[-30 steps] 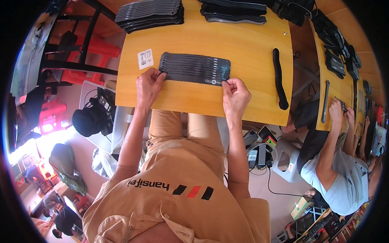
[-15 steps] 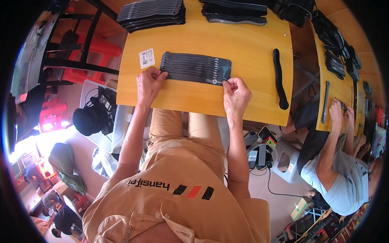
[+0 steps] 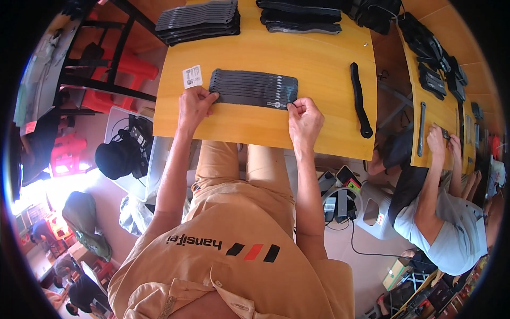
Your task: Assembling and inspecting black textile components or straps at a manufacturing workstation.
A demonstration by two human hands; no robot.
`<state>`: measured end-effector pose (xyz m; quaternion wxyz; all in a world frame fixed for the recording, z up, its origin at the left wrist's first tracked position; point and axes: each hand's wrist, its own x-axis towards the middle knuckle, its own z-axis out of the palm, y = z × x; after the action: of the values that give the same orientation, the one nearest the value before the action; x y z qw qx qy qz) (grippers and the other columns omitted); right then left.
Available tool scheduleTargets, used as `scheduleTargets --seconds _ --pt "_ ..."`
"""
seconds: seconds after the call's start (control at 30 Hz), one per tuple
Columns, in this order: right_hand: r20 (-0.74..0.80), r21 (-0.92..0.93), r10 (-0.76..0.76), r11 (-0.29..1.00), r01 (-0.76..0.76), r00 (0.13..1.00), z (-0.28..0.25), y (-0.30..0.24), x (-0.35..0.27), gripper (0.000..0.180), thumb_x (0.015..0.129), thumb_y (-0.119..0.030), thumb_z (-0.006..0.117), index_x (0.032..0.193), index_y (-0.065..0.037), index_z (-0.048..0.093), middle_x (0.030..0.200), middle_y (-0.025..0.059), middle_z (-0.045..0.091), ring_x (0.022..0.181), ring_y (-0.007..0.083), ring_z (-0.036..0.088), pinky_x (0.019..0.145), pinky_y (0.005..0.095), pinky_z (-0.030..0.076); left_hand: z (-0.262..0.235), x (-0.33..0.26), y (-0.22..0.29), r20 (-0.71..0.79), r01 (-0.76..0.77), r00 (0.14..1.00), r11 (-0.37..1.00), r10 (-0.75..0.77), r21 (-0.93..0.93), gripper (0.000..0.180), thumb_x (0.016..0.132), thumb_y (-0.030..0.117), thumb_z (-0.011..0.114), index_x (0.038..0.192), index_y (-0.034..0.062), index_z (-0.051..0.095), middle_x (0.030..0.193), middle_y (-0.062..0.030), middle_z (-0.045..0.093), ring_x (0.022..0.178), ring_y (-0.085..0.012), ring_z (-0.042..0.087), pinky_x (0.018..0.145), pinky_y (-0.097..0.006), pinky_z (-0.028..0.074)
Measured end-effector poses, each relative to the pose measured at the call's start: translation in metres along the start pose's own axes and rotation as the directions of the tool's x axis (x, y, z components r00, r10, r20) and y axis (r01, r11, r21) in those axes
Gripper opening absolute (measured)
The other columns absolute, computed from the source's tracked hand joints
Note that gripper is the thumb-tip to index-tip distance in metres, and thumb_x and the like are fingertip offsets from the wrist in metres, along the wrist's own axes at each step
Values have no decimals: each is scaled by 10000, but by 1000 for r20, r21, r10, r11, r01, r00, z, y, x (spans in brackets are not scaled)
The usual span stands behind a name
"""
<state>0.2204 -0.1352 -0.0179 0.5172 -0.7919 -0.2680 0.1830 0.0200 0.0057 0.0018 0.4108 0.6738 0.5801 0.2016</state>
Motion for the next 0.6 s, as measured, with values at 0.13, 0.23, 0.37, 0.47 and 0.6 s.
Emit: scheduleTargets --seconds 0.13,0.23,0.37,0.47,0.6 --pt "13 -51 -32 998 32 999 -2 -1 1 108 744 -36 688 723 -6 586 554 42 555 473 112 489 465 272 402 -3 4 1 32 29 999 1000 -29 7 225 734 162 721 641 -18 625 489 -115 585 443 -160 591 518 -284 489" --pt "22 -43 13 999 -12 1000 -1 3 2 115 737 -41 691 720 -8 583 559 56 566 476 139 513 478 291 415 -6 6 0 59 65 996 998 -64 -17 236 730 163 728 609 -7 619 472 -109 578 439 -155 589 516 -275 488" --pt "18 -89 -13 996 15 1000 -1 3 3 118 728 -45 694 727 -10 581 579 69 582 499 173 538 514 314 436 -11 10 -2 71 77 994 997 -77 6 247 721 165 736 604 -6 601 481 -107 584 434 -153 585 516 -272 491" --pt "-2 -143 -52 988 51 999 0 2 5 126 719 -48 697 740 -15 577 595 76 586 529 197 556 548 330 447 -17 16 -13 125 119 987 978 -98 -174 251 711 172 747 629 -6 589 527 -110 609 434 -157 585 521 -274 496" --pt "10 -267 -94 959 93 996 -5 -4 1 75 751 -42 642 761 -23 570 599 94 574 571 265 575 574 376 460 -23 10 -19 -54 -24 998 996 20 -86 238 778 186 683 719 -27 594 585 -128 626 482 -197 620 564 -303 514"
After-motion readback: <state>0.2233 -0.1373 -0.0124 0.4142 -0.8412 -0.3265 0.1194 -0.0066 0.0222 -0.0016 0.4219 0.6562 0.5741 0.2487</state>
